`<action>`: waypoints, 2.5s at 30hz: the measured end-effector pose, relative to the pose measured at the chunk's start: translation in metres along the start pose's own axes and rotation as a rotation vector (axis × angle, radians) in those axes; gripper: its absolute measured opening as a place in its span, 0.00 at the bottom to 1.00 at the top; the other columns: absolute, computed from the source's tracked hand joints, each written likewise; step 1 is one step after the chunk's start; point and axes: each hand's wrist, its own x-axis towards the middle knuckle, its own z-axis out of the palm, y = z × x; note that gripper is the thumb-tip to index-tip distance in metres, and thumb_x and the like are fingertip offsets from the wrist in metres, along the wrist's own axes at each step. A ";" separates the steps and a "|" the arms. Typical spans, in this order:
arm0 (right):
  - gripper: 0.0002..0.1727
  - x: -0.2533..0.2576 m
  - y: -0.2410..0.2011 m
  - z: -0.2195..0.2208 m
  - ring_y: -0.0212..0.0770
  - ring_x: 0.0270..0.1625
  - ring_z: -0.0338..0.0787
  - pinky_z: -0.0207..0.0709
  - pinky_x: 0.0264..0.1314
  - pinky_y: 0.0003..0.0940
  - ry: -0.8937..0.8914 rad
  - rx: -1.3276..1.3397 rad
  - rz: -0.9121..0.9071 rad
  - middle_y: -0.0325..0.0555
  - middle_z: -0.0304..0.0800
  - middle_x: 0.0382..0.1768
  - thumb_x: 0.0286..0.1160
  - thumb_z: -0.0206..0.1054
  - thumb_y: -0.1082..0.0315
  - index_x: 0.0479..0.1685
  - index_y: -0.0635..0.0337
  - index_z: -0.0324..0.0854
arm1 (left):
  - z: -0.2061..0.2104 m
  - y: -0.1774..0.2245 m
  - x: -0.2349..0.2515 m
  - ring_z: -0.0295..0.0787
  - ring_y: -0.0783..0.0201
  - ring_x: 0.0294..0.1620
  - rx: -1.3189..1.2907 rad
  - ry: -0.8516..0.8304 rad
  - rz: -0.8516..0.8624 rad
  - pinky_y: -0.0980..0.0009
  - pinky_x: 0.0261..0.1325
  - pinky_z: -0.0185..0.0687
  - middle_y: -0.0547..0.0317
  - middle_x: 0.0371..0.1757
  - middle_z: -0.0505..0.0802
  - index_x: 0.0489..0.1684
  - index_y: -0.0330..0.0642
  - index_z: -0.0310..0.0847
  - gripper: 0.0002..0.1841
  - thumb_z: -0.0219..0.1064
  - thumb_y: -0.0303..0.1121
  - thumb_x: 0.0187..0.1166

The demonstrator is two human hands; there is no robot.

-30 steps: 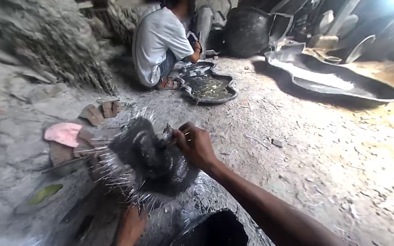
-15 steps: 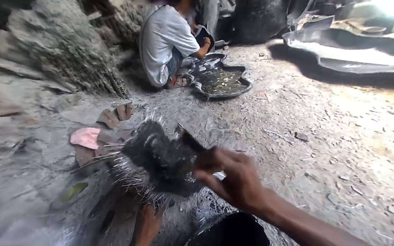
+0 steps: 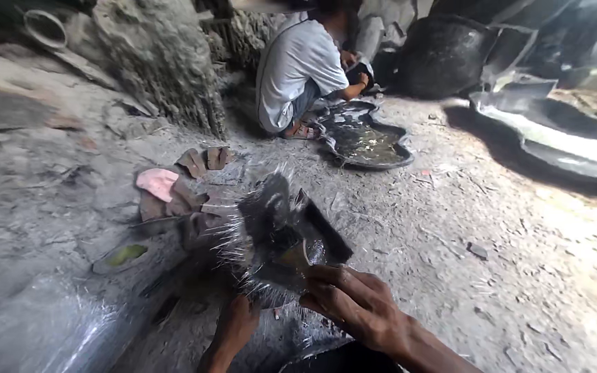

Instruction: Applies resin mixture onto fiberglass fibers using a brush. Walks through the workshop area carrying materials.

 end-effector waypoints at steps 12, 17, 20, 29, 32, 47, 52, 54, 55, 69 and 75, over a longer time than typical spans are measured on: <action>0.11 0.022 -0.008 -0.027 0.34 0.53 0.94 0.88 0.54 0.22 0.018 -0.082 0.020 0.46 0.93 0.48 0.83 0.70 0.59 0.46 0.57 0.79 | -0.013 0.008 -0.003 0.81 0.40 0.74 -0.070 -0.114 -0.018 0.47 0.79 0.70 0.31 0.67 0.86 0.64 0.24 0.79 0.27 0.54 0.46 0.90; 0.05 0.001 -0.012 -0.024 0.40 0.54 0.93 0.88 0.56 0.28 -0.285 0.032 -0.102 0.46 0.91 0.49 0.82 0.68 0.65 0.46 0.55 0.80 | -0.018 0.004 -0.005 0.79 0.40 0.75 -0.100 -0.089 0.058 0.49 0.80 0.68 0.31 0.70 0.85 0.69 0.24 0.77 0.26 0.54 0.42 0.90; 0.05 0.000 0.015 -0.020 0.43 0.54 0.93 0.89 0.53 0.30 -0.394 -0.007 -0.191 0.50 0.92 0.53 0.83 0.66 0.67 0.49 0.55 0.80 | -0.014 0.002 -0.003 0.78 0.42 0.77 -0.123 -0.111 0.057 0.49 0.82 0.67 0.33 0.71 0.84 0.70 0.26 0.77 0.27 0.53 0.44 0.91; 0.05 0.046 0.029 -0.031 0.47 0.57 0.93 0.89 0.53 0.33 -0.601 0.004 -0.400 0.52 0.91 0.57 0.87 0.60 0.69 0.52 0.57 0.78 | -0.016 0.002 -0.003 0.76 0.44 0.80 -0.136 -0.093 0.077 0.51 0.84 0.64 0.35 0.75 0.82 0.73 0.27 0.75 0.26 0.53 0.43 0.91; 0.05 0.056 0.024 -0.034 0.48 0.58 0.93 0.89 0.53 0.33 -0.607 -0.009 -0.393 0.53 0.91 0.58 0.87 0.60 0.70 0.52 0.58 0.79 | -0.011 -0.001 -0.005 0.78 0.42 0.77 -0.149 -0.077 0.073 0.50 0.82 0.66 0.33 0.73 0.83 0.70 0.26 0.77 0.25 0.53 0.42 0.91; 0.03 0.076 0.014 -0.056 0.45 0.58 0.93 0.88 0.56 0.30 -0.401 -0.021 -0.306 0.52 0.92 0.54 0.82 0.64 0.71 0.48 0.58 0.78 | -0.018 0.007 -0.006 0.76 0.39 0.78 -0.088 -0.120 0.023 0.49 0.82 0.65 0.29 0.73 0.82 0.70 0.22 0.75 0.26 0.53 0.42 0.91; 0.02 0.080 0.013 -0.056 0.42 0.57 0.93 0.88 0.56 0.29 -0.330 -0.060 -0.258 0.49 0.92 0.52 0.83 0.64 0.70 0.46 0.57 0.78 | -0.019 0.007 -0.004 0.78 0.39 0.76 -0.058 -0.135 0.005 0.48 0.80 0.67 0.28 0.69 0.84 0.65 0.21 0.77 0.26 0.52 0.43 0.92; 0.02 0.080 0.014 -0.057 0.41 0.56 0.93 0.88 0.55 0.27 -0.320 -0.071 -0.235 0.49 0.92 0.52 0.83 0.64 0.69 0.45 0.57 0.79 | -0.017 0.006 -0.004 0.78 0.38 0.76 -0.075 -0.112 0.015 0.48 0.80 0.67 0.29 0.69 0.84 0.66 0.22 0.77 0.26 0.53 0.42 0.91; 0.02 0.080 0.015 -0.057 0.40 0.56 0.93 0.88 0.54 0.27 -0.314 -0.075 -0.213 0.49 0.93 0.51 0.83 0.65 0.69 0.45 0.57 0.80 | -0.015 0.004 -0.004 0.78 0.38 0.76 -0.091 -0.095 0.026 0.47 0.80 0.67 0.29 0.69 0.84 0.68 0.22 0.76 0.26 0.54 0.42 0.91; 0.07 0.080 0.011 -0.077 0.30 0.58 0.92 0.88 0.56 0.24 -0.072 -0.044 -0.064 0.37 0.91 0.53 0.86 0.62 0.59 0.50 0.50 0.77 | -0.013 0.002 -0.004 0.76 0.42 0.79 -0.116 -0.083 0.057 0.51 0.83 0.65 0.32 0.74 0.82 0.73 0.25 0.74 0.26 0.53 0.42 0.91; 0.05 0.061 0.021 -0.059 0.37 0.57 0.92 0.87 0.56 0.26 -0.155 -0.055 -0.173 0.44 0.90 0.52 0.85 0.64 0.64 0.48 0.54 0.74 | -0.013 0.003 -0.002 0.76 0.41 0.79 -0.103 -0.094 0.051 0.50 0.83 0.65 0.30 0.73 0.82 0.71 0.23 0.75 0.26 0.53 0.42 0.91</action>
